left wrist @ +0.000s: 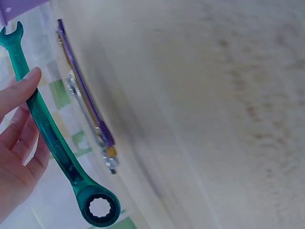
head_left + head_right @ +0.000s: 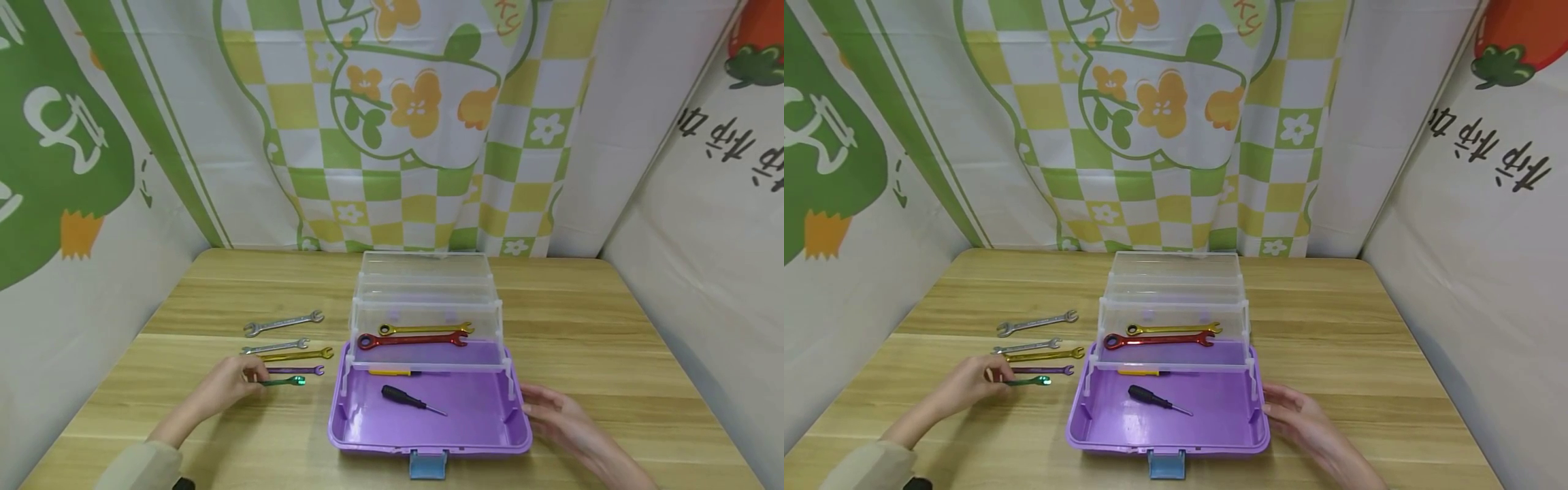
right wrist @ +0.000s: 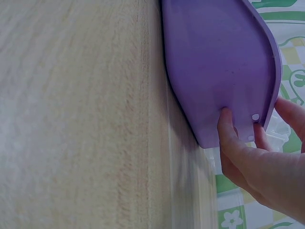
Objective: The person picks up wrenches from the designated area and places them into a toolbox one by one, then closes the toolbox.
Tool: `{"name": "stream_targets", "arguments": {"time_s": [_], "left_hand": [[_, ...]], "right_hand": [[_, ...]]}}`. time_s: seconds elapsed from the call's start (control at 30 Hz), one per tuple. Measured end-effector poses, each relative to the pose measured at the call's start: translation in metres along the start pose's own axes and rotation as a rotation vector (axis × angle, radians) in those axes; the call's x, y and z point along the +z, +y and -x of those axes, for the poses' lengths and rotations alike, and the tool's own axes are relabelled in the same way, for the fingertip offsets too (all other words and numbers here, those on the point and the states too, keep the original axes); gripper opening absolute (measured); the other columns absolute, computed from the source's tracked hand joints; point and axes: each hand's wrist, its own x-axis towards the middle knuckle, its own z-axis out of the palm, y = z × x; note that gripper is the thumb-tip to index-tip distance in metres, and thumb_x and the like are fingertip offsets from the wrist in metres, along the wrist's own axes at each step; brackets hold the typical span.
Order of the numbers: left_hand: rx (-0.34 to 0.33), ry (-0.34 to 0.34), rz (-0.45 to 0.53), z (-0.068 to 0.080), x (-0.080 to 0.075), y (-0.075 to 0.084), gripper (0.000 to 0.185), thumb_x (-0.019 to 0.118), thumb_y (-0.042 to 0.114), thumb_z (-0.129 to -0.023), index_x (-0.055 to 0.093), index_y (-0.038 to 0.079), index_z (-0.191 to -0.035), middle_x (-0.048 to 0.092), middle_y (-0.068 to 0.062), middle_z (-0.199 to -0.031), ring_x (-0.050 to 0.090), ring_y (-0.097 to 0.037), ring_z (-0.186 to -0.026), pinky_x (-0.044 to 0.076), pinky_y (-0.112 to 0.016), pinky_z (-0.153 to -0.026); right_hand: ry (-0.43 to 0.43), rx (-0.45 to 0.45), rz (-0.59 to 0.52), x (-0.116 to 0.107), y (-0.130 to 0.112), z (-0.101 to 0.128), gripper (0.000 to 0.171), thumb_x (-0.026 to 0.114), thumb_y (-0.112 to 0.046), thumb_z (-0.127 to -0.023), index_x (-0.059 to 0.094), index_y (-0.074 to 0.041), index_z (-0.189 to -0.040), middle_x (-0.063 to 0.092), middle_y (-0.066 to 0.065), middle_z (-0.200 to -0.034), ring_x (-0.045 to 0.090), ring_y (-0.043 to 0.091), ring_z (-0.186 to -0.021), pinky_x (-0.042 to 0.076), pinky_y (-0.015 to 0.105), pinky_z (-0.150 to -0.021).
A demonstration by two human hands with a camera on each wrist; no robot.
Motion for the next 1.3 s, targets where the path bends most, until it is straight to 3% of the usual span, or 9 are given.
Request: {"name": "stream_targets", "arguments": {"time_s": [0.33, 0.67, 0.8, 1.3], "left_hand": [[0.008, -0.031, -0.005, -0.006, -0.008, 0.021, 0.021, 0.068, -0.007, -0.066, 0.062, 0.012, -0.073, 0.058, 0.007, -0.073, 0.049, -0.002, -0.065, 0.045, -0.020, -0.056], [0.082, 0.014, 0.008, -0.017, -0.013, 0.047, 0.018, 0.071, -0.002, -0.066, 0.063, 0.011, -0.073, 0.059, 0.009, -0.072, 0.049, -0.002, -0.064, 0.044, -0.020, -0.055], [0.077, 0.004, 0.005, -0.023, -0.014, 0.059, 0.017, 0.071, -0.001, -0.067, 0.063, 0.012, -0.073, 0.059, 0.008, -0.072, 0.049, -0.002, -0.064, 0.044, -0.020, -0.054], [0.160, -0.001, -0.007, -0.056, -0.011, 0.097, 0.016, 0.072, 0.001, -0.067, 0.063, 0.014, -0.071, 0.059, 0.008, -0.069, 0.049, -0.003, -0.063, 0.043, -0.020, -0.053]], "right_hand": [[-0.045, -0.031, -0.050, -0.002, 0.003, 0.000, 0.046, 0.047, -0.004, -0.089, 0.030, 0.010, -0.129, 0.053, -0.004, -0.116, 0.053, 0.012, -0.103, 0.042, 0.030, -0.089], [-0.018, -0.003, -0.002, -0.001, 0.001, 0.000, 0.054, 0.048, -0.006, -0.089, 0.019, 0.015, -0.130, 0.049, 0.007, -0.123, 0.053, 0.012, -0.103, 0.042, 0.031, -0.090], [-0.019, -0.004, -0.009, -0.001, 0.001, 0.000, 0.055, 0.048, -0.006, -0.089, 0.019, 0.016, -0.130, 0.050, 0.006, -0.122, 0.053, 0.011, -0.103, 0.042, 0.030, -0.090], [-0.046, -0.025, -0.067, -0.003, 0.001, -0.001, 0.051, 0.048, -0.005, -0.088, 0.024, 0.014, -0.129, 0.054, -0.003, -0.114, 0.055, 0.012, -0.101, 0.042, 0.030, -0.089]]}}
